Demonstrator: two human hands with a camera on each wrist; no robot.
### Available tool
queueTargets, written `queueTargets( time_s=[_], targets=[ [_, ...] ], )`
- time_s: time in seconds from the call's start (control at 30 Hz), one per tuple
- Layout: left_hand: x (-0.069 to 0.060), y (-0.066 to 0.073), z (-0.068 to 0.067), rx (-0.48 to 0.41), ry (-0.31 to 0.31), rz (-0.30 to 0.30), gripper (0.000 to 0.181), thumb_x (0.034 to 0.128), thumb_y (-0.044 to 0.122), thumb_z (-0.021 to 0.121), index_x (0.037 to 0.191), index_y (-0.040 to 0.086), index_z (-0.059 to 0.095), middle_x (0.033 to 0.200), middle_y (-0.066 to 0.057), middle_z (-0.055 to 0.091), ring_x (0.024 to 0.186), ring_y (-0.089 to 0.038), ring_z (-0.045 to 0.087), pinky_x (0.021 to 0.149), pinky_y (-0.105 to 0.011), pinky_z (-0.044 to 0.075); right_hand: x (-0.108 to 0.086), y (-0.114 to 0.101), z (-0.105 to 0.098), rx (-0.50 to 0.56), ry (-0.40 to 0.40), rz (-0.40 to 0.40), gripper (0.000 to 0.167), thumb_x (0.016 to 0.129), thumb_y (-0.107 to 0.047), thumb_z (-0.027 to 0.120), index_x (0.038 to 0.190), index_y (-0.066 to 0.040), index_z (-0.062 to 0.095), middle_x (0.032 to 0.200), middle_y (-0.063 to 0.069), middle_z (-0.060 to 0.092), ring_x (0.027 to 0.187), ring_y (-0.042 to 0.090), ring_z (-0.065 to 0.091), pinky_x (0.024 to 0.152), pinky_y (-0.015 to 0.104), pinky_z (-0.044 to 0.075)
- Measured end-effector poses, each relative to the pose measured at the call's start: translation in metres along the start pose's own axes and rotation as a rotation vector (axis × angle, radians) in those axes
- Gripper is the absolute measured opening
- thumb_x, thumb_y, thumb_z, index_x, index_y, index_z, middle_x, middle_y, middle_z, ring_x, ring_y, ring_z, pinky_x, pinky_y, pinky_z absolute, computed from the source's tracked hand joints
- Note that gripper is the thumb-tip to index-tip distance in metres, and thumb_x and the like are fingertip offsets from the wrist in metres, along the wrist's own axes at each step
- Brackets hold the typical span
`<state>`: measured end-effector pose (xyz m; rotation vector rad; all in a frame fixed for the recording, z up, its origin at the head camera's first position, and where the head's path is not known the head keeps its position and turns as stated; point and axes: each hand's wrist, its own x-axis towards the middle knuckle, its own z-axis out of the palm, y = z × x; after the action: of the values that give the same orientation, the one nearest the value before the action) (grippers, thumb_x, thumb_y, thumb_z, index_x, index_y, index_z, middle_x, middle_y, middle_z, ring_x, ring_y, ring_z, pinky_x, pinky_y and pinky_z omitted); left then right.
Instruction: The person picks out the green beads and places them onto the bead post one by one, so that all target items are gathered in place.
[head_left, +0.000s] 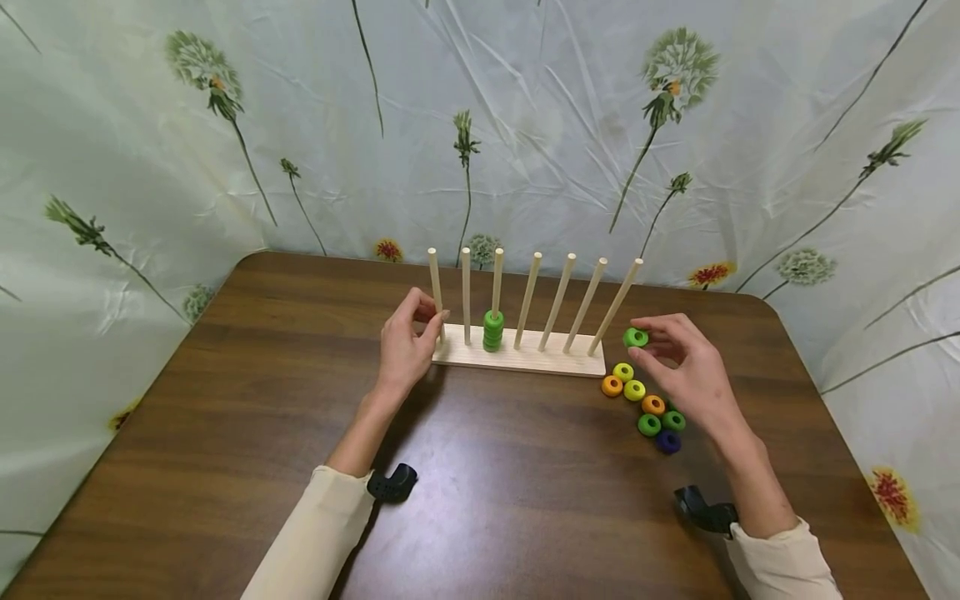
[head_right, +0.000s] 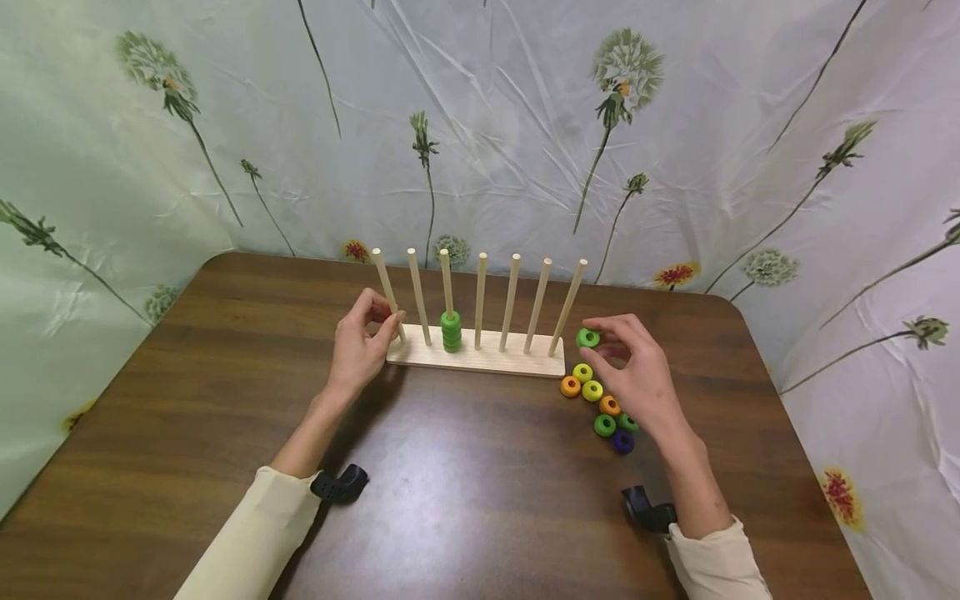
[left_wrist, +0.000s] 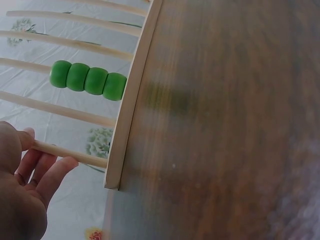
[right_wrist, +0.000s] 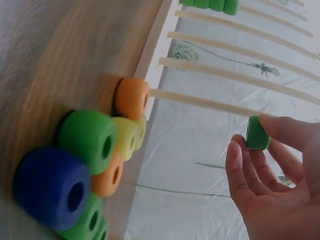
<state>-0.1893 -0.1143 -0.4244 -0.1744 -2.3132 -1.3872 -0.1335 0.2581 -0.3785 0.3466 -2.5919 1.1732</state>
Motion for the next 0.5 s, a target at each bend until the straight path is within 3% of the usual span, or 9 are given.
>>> queueTargets(
  time_s=[0.5],
  targets=[
    [0.0, 0.001, 0.0, -0.007, -0.001, -0.002, 0.016, 0.0958, 0.012, 0.074, 0.097, 0.004, 0.06, 0.09, -0.016, 0.071, 0.09, -0.029, 0.071, 0.065, -0.027, 0.05, 0.011, -0.026, 0.0, 0.052, 0.018, -0.094, 0.038, 0.09, 0.002, 0.077, 0.127, -0.001, 0.069, 0.117, 0.009, 0.064, 0.1, -0.008, 0.061, 0.09, 0.004, 0.049]
  ],
)
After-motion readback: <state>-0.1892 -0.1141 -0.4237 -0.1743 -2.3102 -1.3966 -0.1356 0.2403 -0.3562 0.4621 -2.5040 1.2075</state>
